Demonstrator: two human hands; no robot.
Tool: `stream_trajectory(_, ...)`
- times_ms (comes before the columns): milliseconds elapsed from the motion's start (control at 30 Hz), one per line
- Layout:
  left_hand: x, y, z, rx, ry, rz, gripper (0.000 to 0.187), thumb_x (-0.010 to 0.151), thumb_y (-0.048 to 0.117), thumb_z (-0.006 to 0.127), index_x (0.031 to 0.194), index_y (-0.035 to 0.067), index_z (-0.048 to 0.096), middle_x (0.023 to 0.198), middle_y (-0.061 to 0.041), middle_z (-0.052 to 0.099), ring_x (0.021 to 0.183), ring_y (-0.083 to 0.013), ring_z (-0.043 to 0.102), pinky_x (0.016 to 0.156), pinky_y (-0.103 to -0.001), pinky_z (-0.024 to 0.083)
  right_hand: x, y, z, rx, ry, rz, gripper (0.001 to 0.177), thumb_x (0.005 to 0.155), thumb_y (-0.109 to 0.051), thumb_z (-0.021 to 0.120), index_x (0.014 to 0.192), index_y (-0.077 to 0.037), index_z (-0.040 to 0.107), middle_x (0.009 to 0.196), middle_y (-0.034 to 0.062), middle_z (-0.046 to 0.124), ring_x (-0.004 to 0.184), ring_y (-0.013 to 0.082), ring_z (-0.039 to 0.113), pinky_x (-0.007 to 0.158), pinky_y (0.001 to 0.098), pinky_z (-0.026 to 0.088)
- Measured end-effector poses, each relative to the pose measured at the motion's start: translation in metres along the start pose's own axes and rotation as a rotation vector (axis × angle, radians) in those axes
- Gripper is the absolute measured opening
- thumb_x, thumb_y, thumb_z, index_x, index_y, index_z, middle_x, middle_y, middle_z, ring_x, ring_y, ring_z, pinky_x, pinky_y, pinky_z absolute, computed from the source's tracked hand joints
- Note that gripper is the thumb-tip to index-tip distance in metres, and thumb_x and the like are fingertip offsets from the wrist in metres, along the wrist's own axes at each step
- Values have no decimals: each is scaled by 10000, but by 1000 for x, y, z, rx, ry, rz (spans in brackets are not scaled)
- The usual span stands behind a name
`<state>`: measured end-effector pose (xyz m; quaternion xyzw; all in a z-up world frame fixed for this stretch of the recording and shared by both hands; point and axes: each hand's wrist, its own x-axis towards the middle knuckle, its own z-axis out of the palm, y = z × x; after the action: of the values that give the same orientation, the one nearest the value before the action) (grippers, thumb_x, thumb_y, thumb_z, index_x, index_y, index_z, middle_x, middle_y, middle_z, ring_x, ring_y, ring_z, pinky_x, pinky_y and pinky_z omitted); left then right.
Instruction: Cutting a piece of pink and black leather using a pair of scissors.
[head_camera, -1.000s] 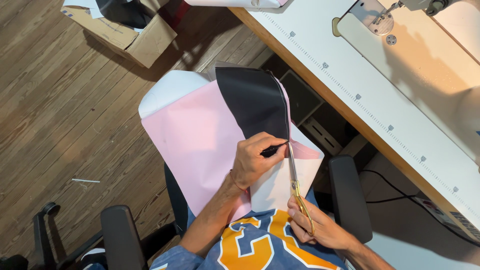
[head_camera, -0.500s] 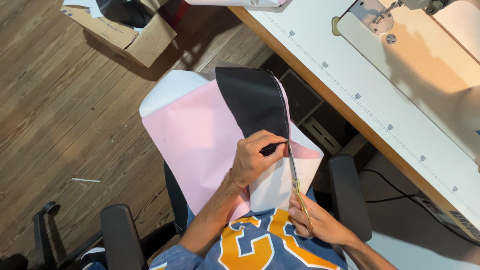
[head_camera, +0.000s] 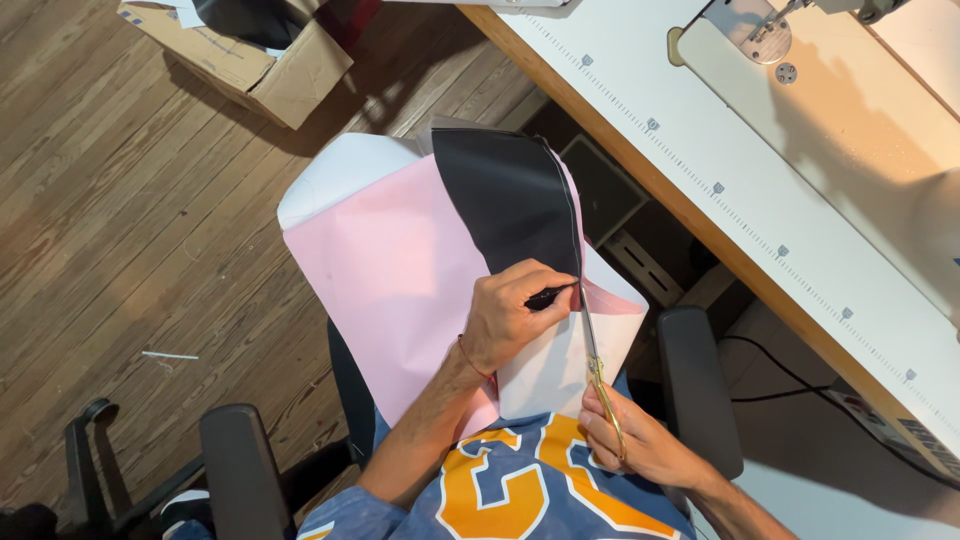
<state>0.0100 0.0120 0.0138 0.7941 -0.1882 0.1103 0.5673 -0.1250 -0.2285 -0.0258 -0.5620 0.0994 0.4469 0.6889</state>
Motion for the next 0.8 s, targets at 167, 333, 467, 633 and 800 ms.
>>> stream_trajectory(167,-1,-1,-2,-31,-3,-39,136,821,2,792,948,42,765,887,-16,737,635,-116,608,560,-236,494,1,-6,-13,126,-28,-69,137,1108,-176,447,1023,-69,449,541,-12,436,396,132,435,371,285,397)
stream_trajectory(333,-1,-1,-2,-65,8,-75,133,813,16,802,939,3,764,900,-52,771,666,-132,666,604,-226,548,11,-6,-41,-179,318,-488,187,920,-60,607,996,-125,449,596,-17,476,437,114,502,379,242,438)
stream_trajectory(467,-3,-6,0,-213,43,-108,93,919,134,812,951,47,800,751,-86,734,720,-251,764,643,-321,635,31,-61,-29,-320,424,-914,641,807,-478,852,1043,-161,347,614,80,673,555,141,552,495,201,414)
stream_trajectory(633,-1,-5,1,-177,46,-85,67,915,132,820,924,68,802,744,-61,735,691,-208,737,623,-283,609,63,-103,-11,-779,703,-984,389,848,-207,882,907,-25,543,1053,110,782,1098,325,645,945,311,532)
stream_trajectory(800,5,-7,-11,-62,72,-33,51,908,135,814,897,87,802,729,-46,731,680,-201,719,621,-274,609,72,-104,-9,-530,655,-870,496,845,-101,869,903,-143,378,921,79,782,843,147,668,761,220,487)
